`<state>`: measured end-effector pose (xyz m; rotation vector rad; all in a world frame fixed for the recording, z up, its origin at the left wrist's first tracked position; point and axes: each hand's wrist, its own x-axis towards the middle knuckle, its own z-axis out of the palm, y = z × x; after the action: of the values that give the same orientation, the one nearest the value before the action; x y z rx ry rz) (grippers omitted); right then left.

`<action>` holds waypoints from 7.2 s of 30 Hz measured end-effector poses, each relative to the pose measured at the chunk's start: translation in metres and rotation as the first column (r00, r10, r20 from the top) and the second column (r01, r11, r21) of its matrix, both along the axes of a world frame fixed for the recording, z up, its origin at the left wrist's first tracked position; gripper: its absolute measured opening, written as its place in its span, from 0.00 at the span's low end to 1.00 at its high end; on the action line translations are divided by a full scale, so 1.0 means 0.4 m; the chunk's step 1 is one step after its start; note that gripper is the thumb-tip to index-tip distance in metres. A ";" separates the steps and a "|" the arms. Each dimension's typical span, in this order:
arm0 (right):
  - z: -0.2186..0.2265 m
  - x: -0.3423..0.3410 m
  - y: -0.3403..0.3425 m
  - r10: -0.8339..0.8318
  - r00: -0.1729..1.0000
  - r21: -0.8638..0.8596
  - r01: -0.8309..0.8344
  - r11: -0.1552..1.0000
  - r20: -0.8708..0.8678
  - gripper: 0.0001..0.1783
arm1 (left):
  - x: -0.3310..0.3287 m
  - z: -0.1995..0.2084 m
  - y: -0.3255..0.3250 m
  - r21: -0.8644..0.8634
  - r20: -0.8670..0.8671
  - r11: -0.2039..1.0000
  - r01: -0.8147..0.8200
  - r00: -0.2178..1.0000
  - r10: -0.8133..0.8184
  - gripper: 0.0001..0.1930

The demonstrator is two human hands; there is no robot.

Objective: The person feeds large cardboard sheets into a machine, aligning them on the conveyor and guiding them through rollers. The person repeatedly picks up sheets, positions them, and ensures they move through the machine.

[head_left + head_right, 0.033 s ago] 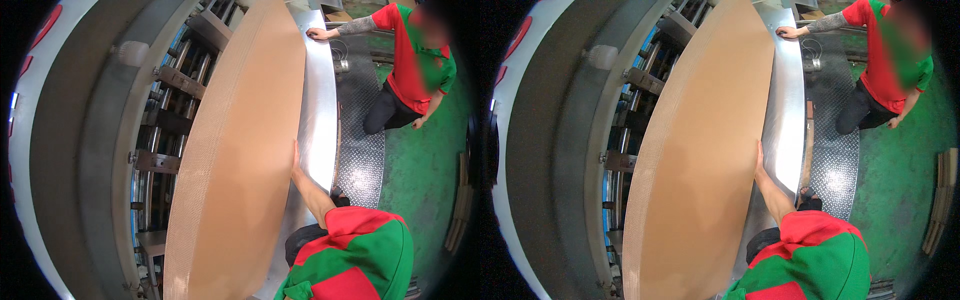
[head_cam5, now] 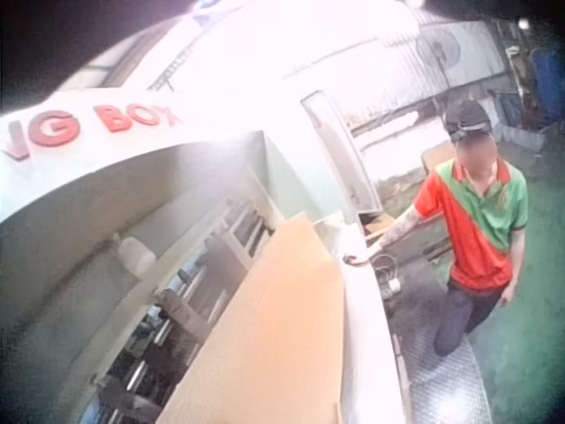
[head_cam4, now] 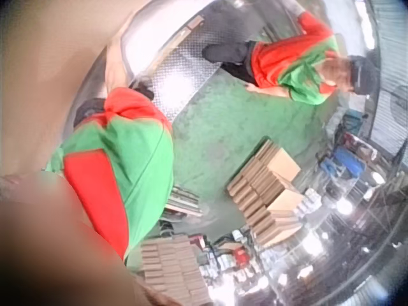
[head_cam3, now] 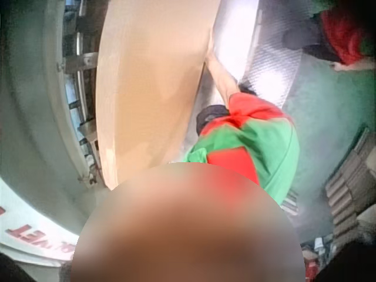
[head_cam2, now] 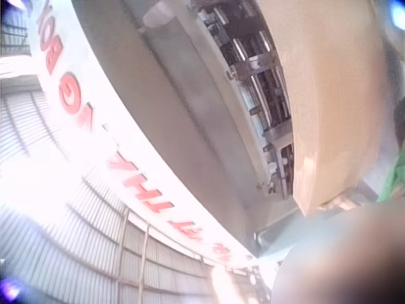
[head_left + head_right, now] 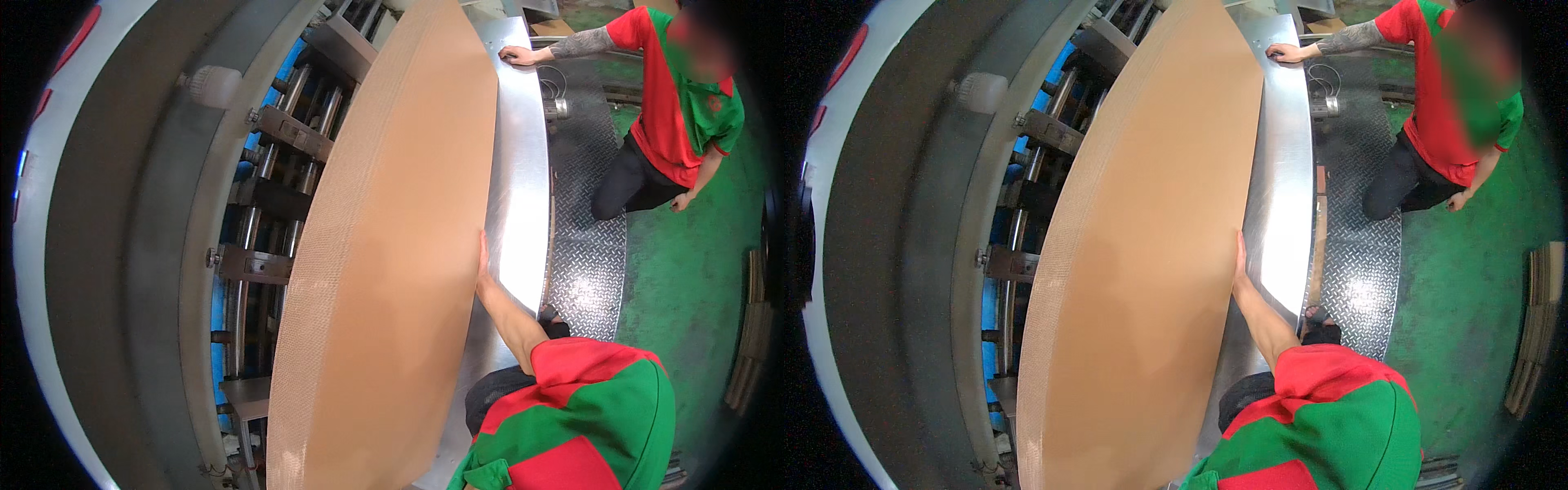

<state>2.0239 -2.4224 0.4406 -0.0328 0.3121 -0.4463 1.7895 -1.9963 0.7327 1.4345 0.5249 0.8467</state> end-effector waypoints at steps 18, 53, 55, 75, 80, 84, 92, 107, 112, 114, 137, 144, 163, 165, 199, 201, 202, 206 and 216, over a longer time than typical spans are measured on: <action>0.084 -0.107 -0.096 0.077 0.909 -0.222 -0.181 0.958 -0.409 0.44 | 0.197 -0.391 0.292 -0.248 -0.328 0.918 0.311 0.864 -0.381 0.43; 0.248 0.176 -0.055 -0.311 0.339 -0.459 -0.667 0.586 -0.888 0.48 | -0.054 -0.481 -0.011 -0.613 -0.240 0.776 0.149 0.901 -0.362 0.28; 0.250 0.208 -0.053 -0.306 0.334 -0.453 -0.653 0.607 -0.891 0.48 | -0.015 -0.437 0.021 -0.625 -0.228 0.759 0.183 0.887 -0.402 0.27; 0.184 0.394 -0.008 -0.092 0.528 -0.408 -0.521 0.750 -0.844 0.40 | 0.160 -0.250 0.102 -0.126 -0.489 0.919 0.375 0.782 -0.386 0.30; 0.200 0.387 -0.001 -0.068 0.664 -0.460 -0.436 0.773 -0.744 0.41 | 0.163 -0.229 0.088 -0.064 -0.532 0.890 0.451 0.739 -0.413 0.31; 0.197 0.390 0.007 -0.072 0.661 -0.440 -0.411 0.798 -0.747 0.46 | 0.175 -0.223 0.091 -0.042 -0.492 0.890 0.454 0.766 -0.414 0.32; 0.057 0.493 0.141 -0.002 0.788 -0.403 -0.313 0.860 -0.616 0.43 | 0.387 -0.339 0.175 -0.353 -0.407 0.905 0.238 0.832 -0.377 0.29; -0.172 0.466 0.102 0.268 0.791 -0.290 -0.482 0.827 -0.550 0.46 | 0.359 -0.722 0.337 -0.749 -0.271 0.656 0.087 0.865 -0.423 0.27; -0.205 0.466 0.098 0.322 0.755 -0.310 -0.561 0.767 -0.571 0.46 | 0.344 -0.865 0.369 -0.812 -0.312 0.583 0.027 0.824 -0.473 0.28; -0.197 0.485 0.100 0.262 0.763 -0.322 -0.521 0.791 -0.591 0.44 | 0.355 -0.870 0.371 -0.735 -0.356 0.675 0.062 0.812 -0.462 0.27; -0.163 0.241 0.382 0.582 0.219 -0.046 -0.954 0.296 -0.783 0.43 | 0.366 -0.944 -0.060 -0.955 -0.078 0.206 -0.212 0.853 0.516 0.41; -0.171 0.252 0.370 0.502 0.316 -0.099 -0.906 0.411 -0.805 0.46 | 0.375 -0.856 -0.054 -0.980 -0.140 -0.001 -0.201 0.679 0.720 0.51; -0.176 0.264 0.364 0.407 0.435 0.012 -0.671 0.741 -0.803 0.64 | 0.397 -0.940 -0.066 -0.983 -0.140 -0.040 -0.181 0.582 0.801 0.46; -0.143 0.238 0.389 0.468 0.449 0.008 -0.715 0.699 -0.761 0.62 | 0.392 -0.924 -0.058 -0.968 -0.226 -0.107 -0.229 0.590 0.776 0.48; -0.204 0.282 0.339 0.326 0.392 -0.217 -0.861 0.460 -0.860 0.47 | 0.229 -0.782 0.169 -0.425 -0.748 0.724 -0.543 0.661 0.056 0.48; -0.203 0.271 0.355 0.258 0.405 -0.290 -0.875 0.389 -0.877 0.46 | 0.222 -0.814 0.209 -0.492 -0.716 0.818 -0.299 0.674 -0.184 0.45; -0.203 0.270 0.358 0.231 0.406 -0.316 -0.884 0.344 -0.884 0.45 | 0.222 -0.831 0.221 -0.531 -0.655 0.832 -0.160 0.700 -0.283 0.43; -0.227 0.284 0.336 0.338 0.406 -0.257 -0.876 0.407 -0.849 0.44 | 0.244 -0.868 0.221 -0.495 -0.565 0.864 -0.088 0.788 -0.244 0.39; -0.261 0.287 0.342 0.167 0.526 -0.395 -0.780 0.485 -0.834 0.48 | 0.255 -0.879 0.218 -0.463 -0.666 0.874 -0.147 0.708 -0.234 0.41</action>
<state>2.1388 -2.2857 0.3363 -1.1657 0.8520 0.1481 1.8914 -1.9092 0.3812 1.2429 1.1975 0.0394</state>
